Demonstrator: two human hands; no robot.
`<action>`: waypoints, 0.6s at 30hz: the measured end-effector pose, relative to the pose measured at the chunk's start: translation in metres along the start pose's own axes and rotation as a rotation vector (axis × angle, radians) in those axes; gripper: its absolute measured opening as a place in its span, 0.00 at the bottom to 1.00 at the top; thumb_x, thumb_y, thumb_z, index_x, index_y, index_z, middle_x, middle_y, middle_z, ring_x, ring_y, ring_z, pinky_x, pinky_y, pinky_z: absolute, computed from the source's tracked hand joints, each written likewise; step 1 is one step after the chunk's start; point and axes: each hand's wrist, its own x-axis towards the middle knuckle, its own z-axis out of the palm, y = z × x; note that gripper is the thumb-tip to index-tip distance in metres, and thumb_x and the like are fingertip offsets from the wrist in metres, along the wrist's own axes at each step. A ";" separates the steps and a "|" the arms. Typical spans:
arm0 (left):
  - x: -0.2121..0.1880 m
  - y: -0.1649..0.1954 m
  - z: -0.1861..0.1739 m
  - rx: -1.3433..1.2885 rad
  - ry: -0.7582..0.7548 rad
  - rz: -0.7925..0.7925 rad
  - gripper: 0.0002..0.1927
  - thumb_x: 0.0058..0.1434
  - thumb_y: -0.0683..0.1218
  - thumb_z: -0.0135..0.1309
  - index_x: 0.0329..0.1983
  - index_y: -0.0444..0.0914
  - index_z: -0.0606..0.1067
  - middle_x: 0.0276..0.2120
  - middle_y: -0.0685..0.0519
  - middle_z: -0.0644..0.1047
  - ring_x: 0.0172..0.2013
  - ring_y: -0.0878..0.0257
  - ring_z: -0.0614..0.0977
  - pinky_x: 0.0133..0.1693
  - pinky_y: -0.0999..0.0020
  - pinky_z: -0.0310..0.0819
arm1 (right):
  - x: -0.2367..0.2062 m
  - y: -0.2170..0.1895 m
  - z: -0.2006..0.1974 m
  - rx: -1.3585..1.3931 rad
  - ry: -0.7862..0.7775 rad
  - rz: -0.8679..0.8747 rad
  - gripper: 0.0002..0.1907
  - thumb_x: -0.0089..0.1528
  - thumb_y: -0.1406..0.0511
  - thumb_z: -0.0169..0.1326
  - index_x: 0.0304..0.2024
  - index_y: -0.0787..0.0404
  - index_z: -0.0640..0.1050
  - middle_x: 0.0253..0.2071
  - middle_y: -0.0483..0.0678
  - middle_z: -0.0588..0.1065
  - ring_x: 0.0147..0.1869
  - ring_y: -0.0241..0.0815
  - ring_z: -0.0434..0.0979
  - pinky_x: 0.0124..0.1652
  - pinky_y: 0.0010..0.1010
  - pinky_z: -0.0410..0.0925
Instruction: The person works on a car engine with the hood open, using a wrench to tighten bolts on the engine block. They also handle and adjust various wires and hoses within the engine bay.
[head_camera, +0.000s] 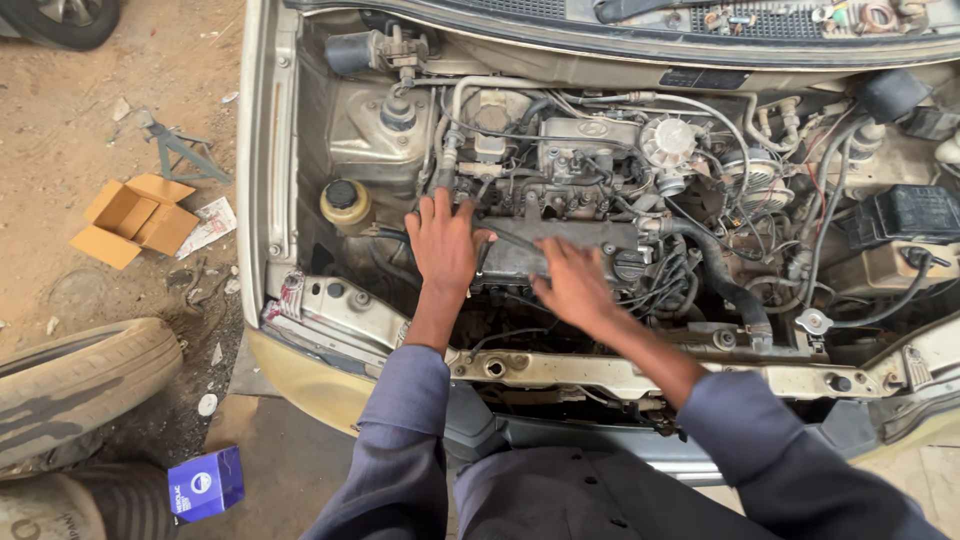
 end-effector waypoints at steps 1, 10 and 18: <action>0.001 0.000 0.003 -0.065 -0.095 -0.018 0.29 0.53 0.58 0.67 0.57 0.48 0.77 0.53 0.50 0.78 0.55 0.51 0.78 0.54 0.52 0.65 | -0.005 -0.004 0.005 0.081 0.003 0.062 0.27 0.61 0.62 0.61 0.58 0.67 0.69 0.50 0.53 0.77 0.51 0.46 0.78 0.57 0.47 0.62; 0.014 -0.003 0.026 -0.256 -0.551 0.272 0.39 0.68 0.45 0.56 0.77 0.55 0.51 0.68 0.43 0.66 0.65 0.42 0.68 0.62 0.40 0.55 | -0.033 -0.033 0.035 0.684 -0.117 -0.023 0.23 0.60 0.68 0.60 0.56 0.70 0.73 0.50 0.53 0.81 0.51 0.43 0.84 0.49 0.34 0.74; -0.002 0.011 0.024 -0.125 -0.575 0.105 0.38 0.63 0.37 0.53 0.77 0.51 0.62 0.57 0.47 0.80 0.60 0.50 0.78 0.67 0.40 0.58 | -0.016 -0.026 -0.006 0.243 -0.106 0.243 0.13 0.71 0.66 0.46 0.53 0.52 0.81 0.43 0.47 0.83 0.32 0.47 0.82 0.32 0.39 0.74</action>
